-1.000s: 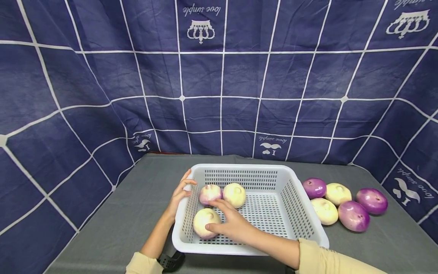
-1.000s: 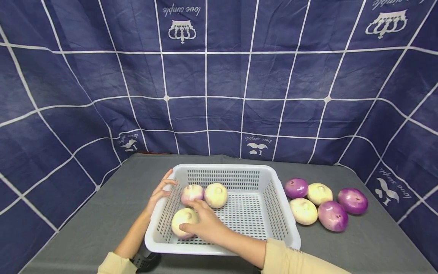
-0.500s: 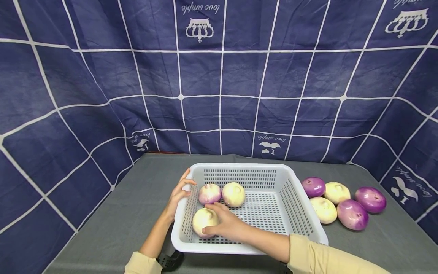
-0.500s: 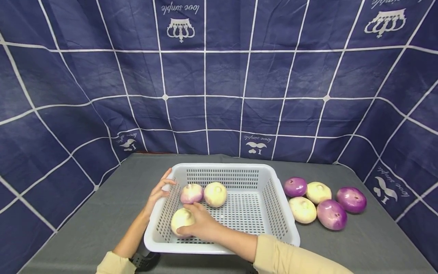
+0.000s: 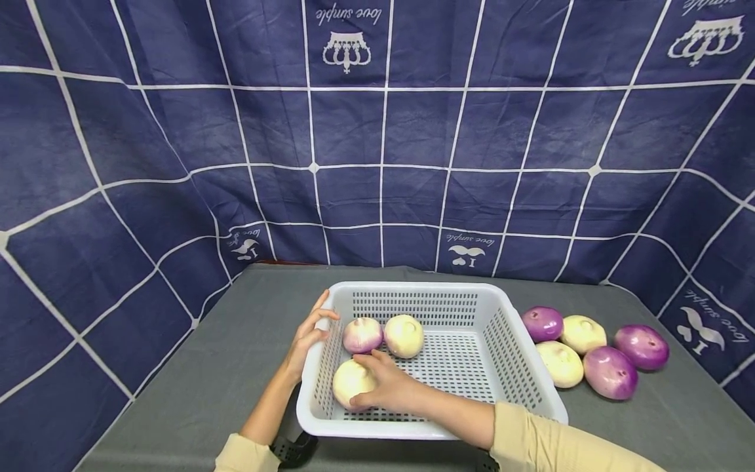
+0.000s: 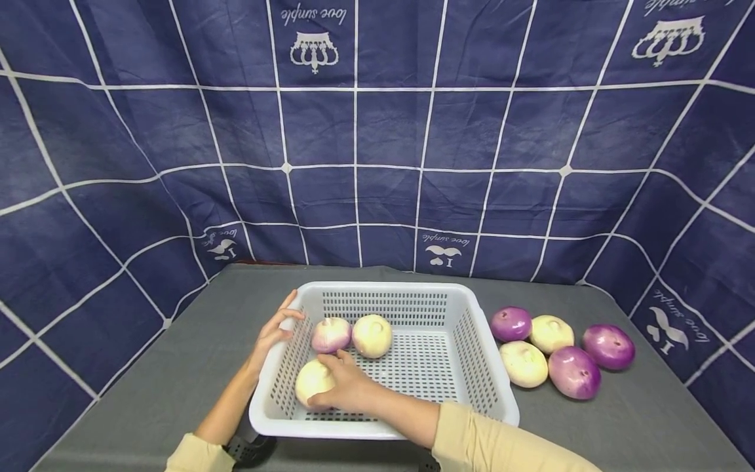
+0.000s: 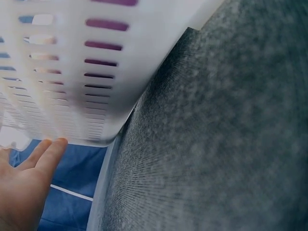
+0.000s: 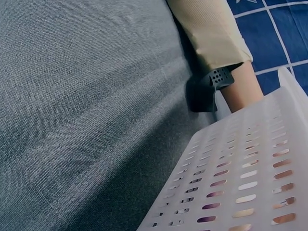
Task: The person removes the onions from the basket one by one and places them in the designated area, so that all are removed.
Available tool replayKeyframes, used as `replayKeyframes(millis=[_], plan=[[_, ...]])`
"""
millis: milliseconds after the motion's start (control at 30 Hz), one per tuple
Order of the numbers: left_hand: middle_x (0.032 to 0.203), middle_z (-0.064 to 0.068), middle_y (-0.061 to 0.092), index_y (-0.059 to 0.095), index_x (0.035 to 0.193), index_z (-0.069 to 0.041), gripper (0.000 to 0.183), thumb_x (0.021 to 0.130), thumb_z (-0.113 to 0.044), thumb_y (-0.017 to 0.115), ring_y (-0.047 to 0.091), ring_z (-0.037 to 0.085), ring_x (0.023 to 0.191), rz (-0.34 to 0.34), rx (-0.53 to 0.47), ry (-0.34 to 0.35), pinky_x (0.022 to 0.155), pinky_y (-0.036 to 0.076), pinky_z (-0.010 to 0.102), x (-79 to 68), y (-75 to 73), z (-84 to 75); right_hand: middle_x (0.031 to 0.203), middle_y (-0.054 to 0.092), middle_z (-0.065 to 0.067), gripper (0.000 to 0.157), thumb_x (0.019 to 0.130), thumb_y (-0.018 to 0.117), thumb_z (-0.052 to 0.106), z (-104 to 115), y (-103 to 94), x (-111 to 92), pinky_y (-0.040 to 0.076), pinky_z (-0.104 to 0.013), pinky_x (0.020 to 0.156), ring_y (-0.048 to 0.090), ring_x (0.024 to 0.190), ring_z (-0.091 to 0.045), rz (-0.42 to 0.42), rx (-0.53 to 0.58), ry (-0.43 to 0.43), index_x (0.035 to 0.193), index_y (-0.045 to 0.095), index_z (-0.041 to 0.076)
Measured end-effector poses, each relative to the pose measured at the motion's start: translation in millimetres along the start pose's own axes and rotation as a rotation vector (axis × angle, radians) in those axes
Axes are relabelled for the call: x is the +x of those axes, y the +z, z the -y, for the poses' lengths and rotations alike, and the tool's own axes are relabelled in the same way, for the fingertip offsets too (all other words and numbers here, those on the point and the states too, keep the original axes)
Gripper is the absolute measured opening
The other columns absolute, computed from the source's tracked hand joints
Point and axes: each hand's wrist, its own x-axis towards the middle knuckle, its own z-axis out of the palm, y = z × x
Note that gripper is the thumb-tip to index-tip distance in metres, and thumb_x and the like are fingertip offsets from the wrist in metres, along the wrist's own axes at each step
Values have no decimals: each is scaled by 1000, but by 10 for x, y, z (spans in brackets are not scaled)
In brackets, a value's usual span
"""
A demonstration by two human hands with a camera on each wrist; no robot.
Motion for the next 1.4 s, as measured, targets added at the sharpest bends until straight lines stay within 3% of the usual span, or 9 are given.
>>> replayKeyframes(millis=[167,400,733,867,1100,1200,1400], plan=[[154,9,8,44,105,15,36,73,-2,38,11,33,137,-18,20,-6,100,25,46,-19,1,-4,136,35,-26,71,71,71,22,-31,8,8,32,-56,98,38,124,-40,28,-41,-9,133,41,3],[154,10,8,43,104,16,36,73,-1,37,13,33,137,-5,22,-2,100,25,44,-6,4,-17,129,52,-9,64,71,73,24,-41,9,0,37,-42,99,46,121,-26,48,-130,-50,127,47,8],[154,4,8,44,104,14,36,72,-1,37,12,33,137,6,13,-4,101,23,47,-3,10,-6,125,54,-6,60,70,73,28,35,8,-78,41,-35,95,50,116,-20,18,-272,-91,125,52,16],[154,5,7,43,104,14,36,72,-1,37,11,33,137,0,10,-9,102,22,46,-2,15,0,125,53,-6,62,70,73,30,59,-4,-95,43,-35,92,51,112,-19,-15,-265,-88,126,51,18],[154,2,5,43,105,14,36,73,0,36,8,30,138,1,-15,-22,100,27,30,-5,12,-9,127,50,-4,64,71,72,32,97,-42,-113,43,-36,92,51,111,-17,-62,-235,-110,130,48,20],[154,1,4,42,105,15,36,73,1,35,7,31,138,2,-23,-18,101,26,28,-5,16,-6,128,49,-4,63,73,70,32,109,-57,-128,42,-36,93,51,112,-17,-69,-199,-130,131,47,21],[154,3,4,42,105,15,37,72,0,35,6,33,139,-3,-13,-6,106,18,45,-1,25,-5,132,47,-6,65,75,69,30,184,-113,-194,40,-44,96,47,118,-22,-113,-143,-142,134,43,19]])
